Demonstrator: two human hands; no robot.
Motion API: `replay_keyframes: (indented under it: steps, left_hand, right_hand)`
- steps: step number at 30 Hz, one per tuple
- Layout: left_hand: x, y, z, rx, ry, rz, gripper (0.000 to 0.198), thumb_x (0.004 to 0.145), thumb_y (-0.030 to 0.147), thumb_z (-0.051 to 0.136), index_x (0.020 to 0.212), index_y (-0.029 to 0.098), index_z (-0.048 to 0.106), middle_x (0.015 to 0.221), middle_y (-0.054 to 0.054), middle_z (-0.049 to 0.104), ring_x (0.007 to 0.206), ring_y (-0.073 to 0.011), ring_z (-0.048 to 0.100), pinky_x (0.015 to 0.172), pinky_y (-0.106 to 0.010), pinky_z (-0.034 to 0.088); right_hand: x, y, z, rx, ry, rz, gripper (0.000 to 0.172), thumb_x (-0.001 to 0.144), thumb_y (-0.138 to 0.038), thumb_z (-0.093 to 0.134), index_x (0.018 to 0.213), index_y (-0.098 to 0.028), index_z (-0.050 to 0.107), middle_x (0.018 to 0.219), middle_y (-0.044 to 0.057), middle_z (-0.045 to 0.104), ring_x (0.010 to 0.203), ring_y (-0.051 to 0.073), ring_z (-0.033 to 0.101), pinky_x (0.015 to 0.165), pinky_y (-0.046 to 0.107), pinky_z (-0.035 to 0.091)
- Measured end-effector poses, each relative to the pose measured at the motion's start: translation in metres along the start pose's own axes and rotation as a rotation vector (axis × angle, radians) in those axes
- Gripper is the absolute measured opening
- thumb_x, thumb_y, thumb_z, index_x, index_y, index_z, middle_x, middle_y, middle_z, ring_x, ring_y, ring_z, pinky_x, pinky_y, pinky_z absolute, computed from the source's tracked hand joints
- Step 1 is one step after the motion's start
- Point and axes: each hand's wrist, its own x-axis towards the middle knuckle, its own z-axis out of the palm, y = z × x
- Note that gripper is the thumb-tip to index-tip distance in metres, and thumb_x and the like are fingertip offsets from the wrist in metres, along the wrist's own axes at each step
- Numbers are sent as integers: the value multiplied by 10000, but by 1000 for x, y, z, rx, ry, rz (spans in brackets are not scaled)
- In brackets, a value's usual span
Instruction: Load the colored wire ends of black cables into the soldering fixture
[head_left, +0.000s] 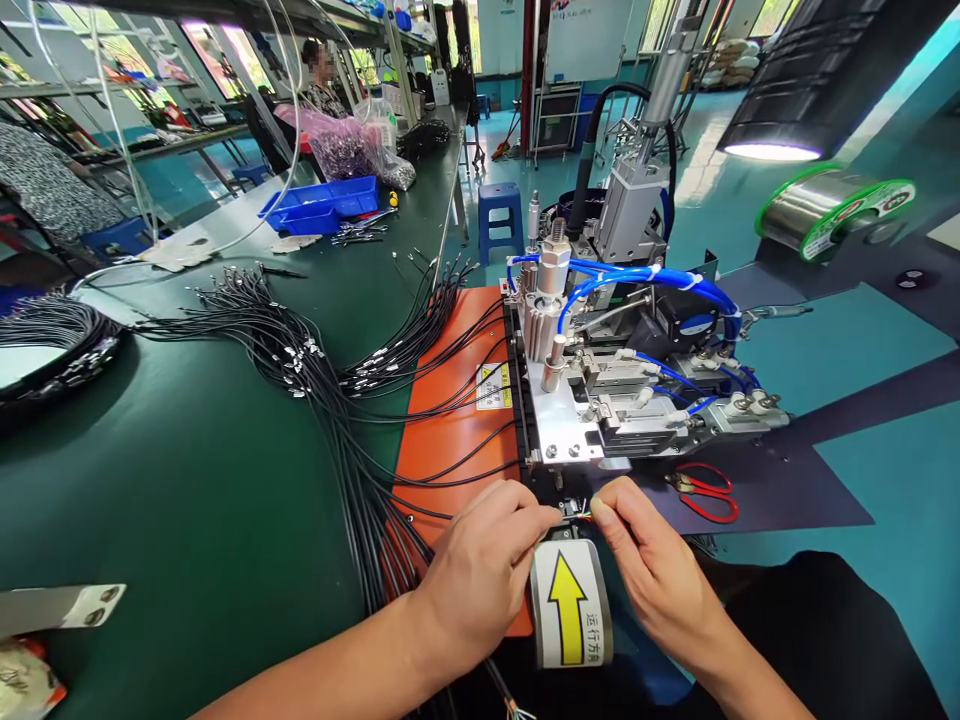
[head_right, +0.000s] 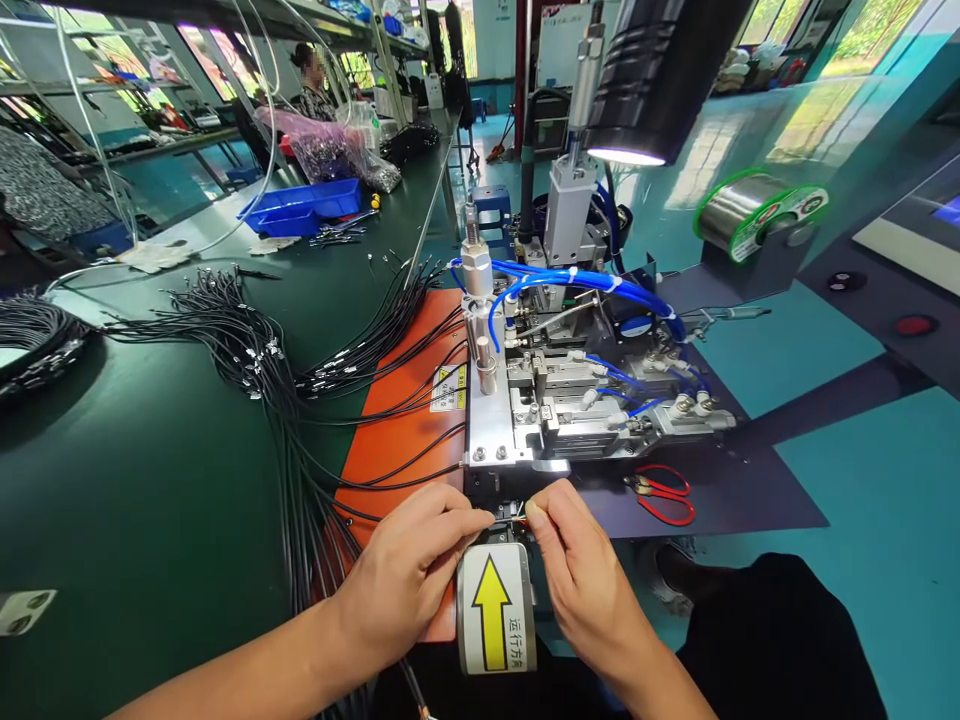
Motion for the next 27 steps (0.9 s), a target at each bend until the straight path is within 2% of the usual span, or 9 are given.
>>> replay_keyframes:
  steps: [15, 27]
  left_hand:
    - [3, -4, 2, 42, 29, -18, 285, 929, 16, 501, 1084, 131, 710, 900, -83, 603, 846, -190, 571, 724, -299, 518]
    - [3, -3, 3, 84, 18, -31, 286, 929, 32, 487, 1079, 143, 705, 909, -84, 588, 847, -196, 557, 735, -305, 520]
  right_hand:
    - [6, 12, 16, -40, 114, -67, 223, 1087, -265, 384, 912, -217, 515, 892, 24, 499, 848, 173, 491, 789, 296, 397]
    - [6, 14, 16, -43, 138, -86, 233, 1085, -263, 402, 893, -220, 527, 871, 10, 510, 820, 152, 501, 756, 278, 409]
